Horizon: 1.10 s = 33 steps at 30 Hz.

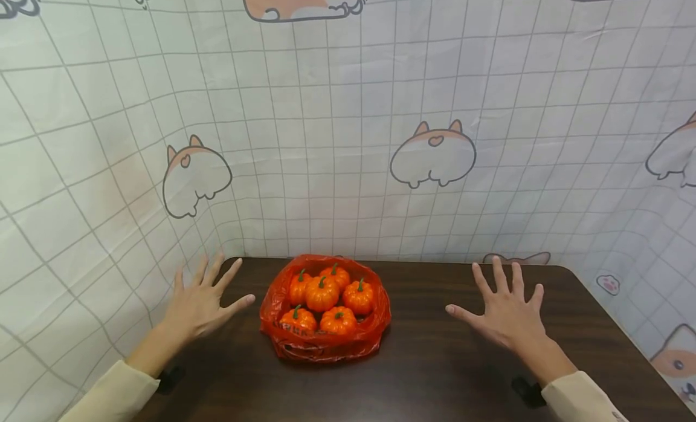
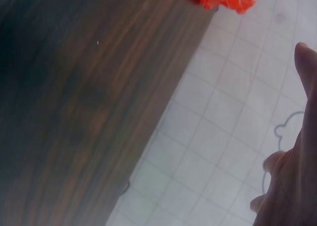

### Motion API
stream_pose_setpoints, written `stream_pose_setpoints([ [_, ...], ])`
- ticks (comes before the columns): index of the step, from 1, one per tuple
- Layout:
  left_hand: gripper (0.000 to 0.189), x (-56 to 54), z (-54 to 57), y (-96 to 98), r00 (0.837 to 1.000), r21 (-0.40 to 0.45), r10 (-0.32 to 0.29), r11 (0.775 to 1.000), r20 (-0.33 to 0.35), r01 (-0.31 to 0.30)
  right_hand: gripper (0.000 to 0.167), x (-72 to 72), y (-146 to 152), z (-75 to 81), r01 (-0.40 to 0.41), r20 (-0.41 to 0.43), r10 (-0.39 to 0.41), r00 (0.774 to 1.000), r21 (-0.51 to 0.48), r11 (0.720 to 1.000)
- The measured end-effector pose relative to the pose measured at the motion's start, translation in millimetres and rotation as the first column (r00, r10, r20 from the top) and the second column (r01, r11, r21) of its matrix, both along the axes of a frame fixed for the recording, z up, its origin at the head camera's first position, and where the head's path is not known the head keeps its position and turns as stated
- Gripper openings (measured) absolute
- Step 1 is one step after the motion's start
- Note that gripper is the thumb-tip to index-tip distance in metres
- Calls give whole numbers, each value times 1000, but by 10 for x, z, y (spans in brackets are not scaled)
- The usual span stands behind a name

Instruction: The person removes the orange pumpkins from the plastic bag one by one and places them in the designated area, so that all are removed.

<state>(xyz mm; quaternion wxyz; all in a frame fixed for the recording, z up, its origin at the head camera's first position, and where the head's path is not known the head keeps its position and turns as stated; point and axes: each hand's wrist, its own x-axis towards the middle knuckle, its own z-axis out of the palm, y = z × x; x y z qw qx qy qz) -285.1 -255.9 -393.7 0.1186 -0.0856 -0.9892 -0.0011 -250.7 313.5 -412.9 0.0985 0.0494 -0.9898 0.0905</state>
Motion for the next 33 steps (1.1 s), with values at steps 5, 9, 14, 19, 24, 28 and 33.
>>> stream_pose_setpoints([
  [5, 94, 48, -94, 19, 1000, 3, 0, 1000, -6, 0, 105, 77, -67, -64, -7, 3, 7, 1000, -10, 1000],
  [9, 94, 103, -162, 43, 1000, 23, -1, 1000, -1, 1, 105, 128, -109, -125, -9, -2, 9, 1000, -12, 1000],
  [14, 92, 162, -283, 101, 1000, 84, -28, 996, -1, 27, 104, 189, -174, -228, -18, 4, 18, 1000, -30, 999],
  [19, 91, 171, -428, 195, 999, 100, -43, 994, -13, 44, 103, 195, -262, -354, -22, 16, 23, 1000, -58, 998],
  [24, 90, 140, -558, 302, 999, 138, -44, 989, -10, 45, 104, 157, -401, -453, -20, 27, 23, 999, -81, 996],
  [28, 89, 95, -649, 381, 999, 171, -42, 984, 5, 40, 103, 108, -538, -511, -26, 37, 30, 999, -110, 994],
  [33, 86, 5, -712, 468, 999, 227, -38, 973, 16, 33, 102, 28, -724, -538, -32, 42, 39, 998, -160, 987],
])
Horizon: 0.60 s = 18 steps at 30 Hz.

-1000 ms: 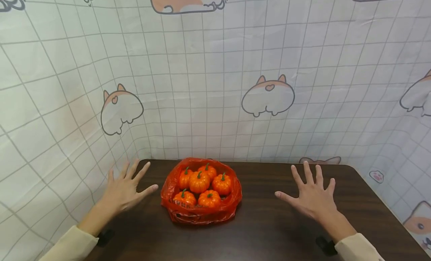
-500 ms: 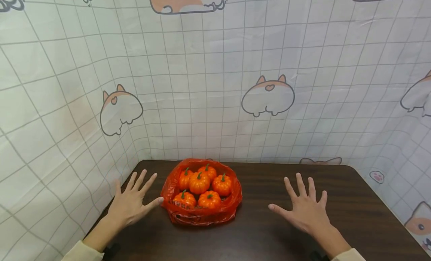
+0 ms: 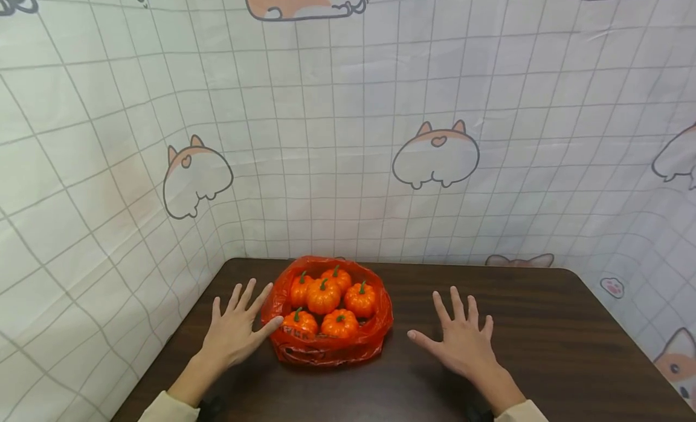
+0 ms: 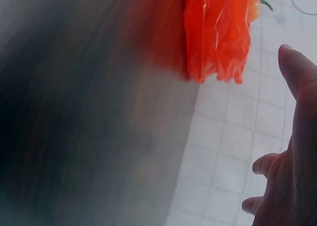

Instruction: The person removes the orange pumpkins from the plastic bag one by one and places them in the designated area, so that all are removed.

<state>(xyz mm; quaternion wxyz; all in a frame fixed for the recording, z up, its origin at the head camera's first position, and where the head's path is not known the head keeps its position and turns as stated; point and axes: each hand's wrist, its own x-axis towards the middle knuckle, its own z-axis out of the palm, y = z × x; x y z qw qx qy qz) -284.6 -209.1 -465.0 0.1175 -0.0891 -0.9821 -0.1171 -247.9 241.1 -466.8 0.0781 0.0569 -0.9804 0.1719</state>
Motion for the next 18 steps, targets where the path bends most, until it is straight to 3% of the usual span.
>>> stream_pose_setpoints([
  [6, 84, -131, -23, 105, 1000, 101, 13, 995, 21, -15, 100, -106, -202, 0, -11, -17, 10, 1000, -58, 998],
  [11, 80, -245, -22, 180, 1000, 212, 15, 977, 25, -20, 97, -213, -351, 14, -31, -29, 27, 999, -121, 992],
  [15, 74, -344, -10, 221, 1000, 337, 10, 941, -7, -7, 94, -296, -471, 31, -65, -40, 58, 997, -185, 981],
  [18, 68, -417, -2, 238, 999, 437, 15, 899, -36, 3, 91, -354, -563, 47, -106, -51, 97, 994, -242, 964],
])
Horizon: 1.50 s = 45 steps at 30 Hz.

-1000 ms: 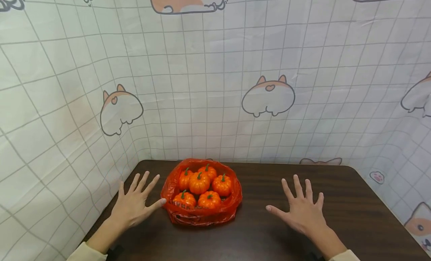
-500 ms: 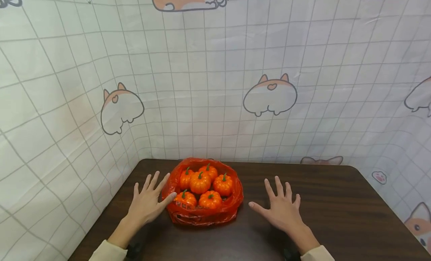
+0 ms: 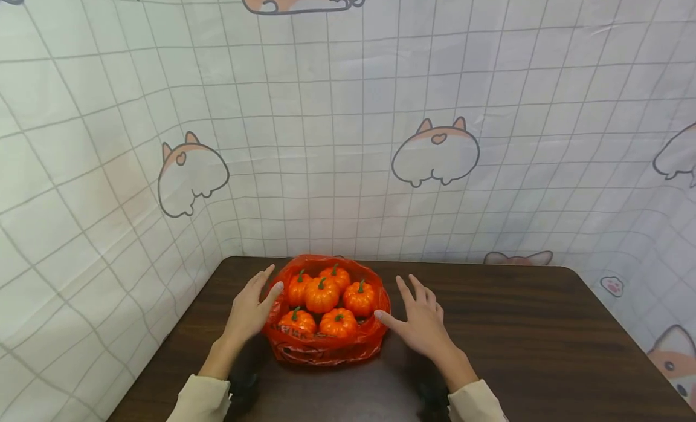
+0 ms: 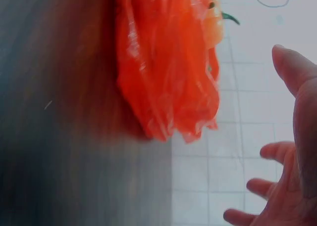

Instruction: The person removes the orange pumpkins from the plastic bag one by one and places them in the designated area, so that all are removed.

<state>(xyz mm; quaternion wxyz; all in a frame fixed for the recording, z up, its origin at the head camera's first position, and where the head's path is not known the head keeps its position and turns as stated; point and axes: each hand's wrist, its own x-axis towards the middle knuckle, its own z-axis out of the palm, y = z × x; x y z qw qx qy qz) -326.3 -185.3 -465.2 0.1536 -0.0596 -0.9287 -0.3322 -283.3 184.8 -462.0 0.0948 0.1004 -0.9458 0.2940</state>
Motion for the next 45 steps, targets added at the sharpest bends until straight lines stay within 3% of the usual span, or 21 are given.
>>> stream_pose_setpoints([
  [3, 61, -59, 2, 6, 1000, 114, 3, 994, -23, 0, 89, -49, -92, 12, -45, -1, 45, 999, -76, 996],
  [7, 50, -131, 14, 12, 999, 252, 18, 968, -42, -7, 89, -106, -212, 30, -84, 11, 87, 996, -163, 983],
  [13, 35, -217, -7, -19, 998, 376, 58, 926, -23, -45, 87, -174, -388, 79, -99, 36, 111, 993, -241, 966],
  [20, 30, -237, -115, -72, 999, 414, 51, 909, 16, -53, 86, -252, -559, 96, -116, 37, 134, 990, -316, 942],
  [27, 28, -214, -261, -135, 997, 402, 21, 914, 72, -49, 85, -287, -716, 139, -140, 35, 172, 984, -434, 890],
  [38, 34, -265, -363, -211, 989, 480, -72, 877, 129, 1, 83, -369, -948, 68, -183, 23, 226, 974, -512, 839],
  [45, 37, -260, -347, -278, 979, 512, -143, 858, 143, 51, 86, -439, -1080, 46, -169, 53, 227, 973, -510, 843],
])
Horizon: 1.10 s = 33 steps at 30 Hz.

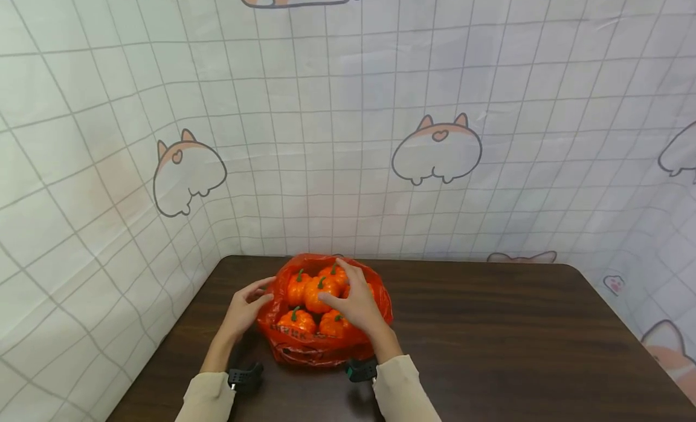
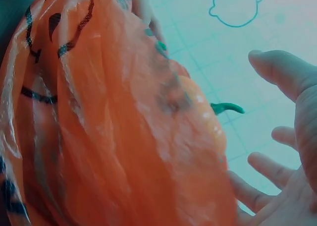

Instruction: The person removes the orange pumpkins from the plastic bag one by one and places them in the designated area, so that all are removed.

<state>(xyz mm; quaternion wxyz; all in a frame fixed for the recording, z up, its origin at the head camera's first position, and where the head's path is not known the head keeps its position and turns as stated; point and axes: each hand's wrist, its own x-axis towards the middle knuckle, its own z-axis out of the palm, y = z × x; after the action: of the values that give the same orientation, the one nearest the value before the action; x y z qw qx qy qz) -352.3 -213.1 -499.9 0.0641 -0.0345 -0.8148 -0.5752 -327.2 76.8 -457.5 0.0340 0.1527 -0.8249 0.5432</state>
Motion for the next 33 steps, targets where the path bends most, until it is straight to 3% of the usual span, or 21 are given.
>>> stream_pose_setpoints([
  [7, 42, -7, -33, -32, 1000, 0, -25, 1000, 4, 25, 87, -24, -67, -64, 13, 4, -14, 1000, 73, 997],
  [17, 49, -4, -96, -94, 993, 113, -121, 986, 14, 119, 89, -28, -120, -150, 30, -6, -29, 1000, 134, 990],
  [29, 51, 17, -51, -56, 990, 131, -131, 984, 43, 124, 84, -38, -196, -223, 81, -63, -68, 996, 235, 969],
  [33, 51, -11, -95, -60, 991, 127, -125, 985, 37, 120, 84, -41, -205, -227, 98, -83, -79, 993, 256, 962],
])
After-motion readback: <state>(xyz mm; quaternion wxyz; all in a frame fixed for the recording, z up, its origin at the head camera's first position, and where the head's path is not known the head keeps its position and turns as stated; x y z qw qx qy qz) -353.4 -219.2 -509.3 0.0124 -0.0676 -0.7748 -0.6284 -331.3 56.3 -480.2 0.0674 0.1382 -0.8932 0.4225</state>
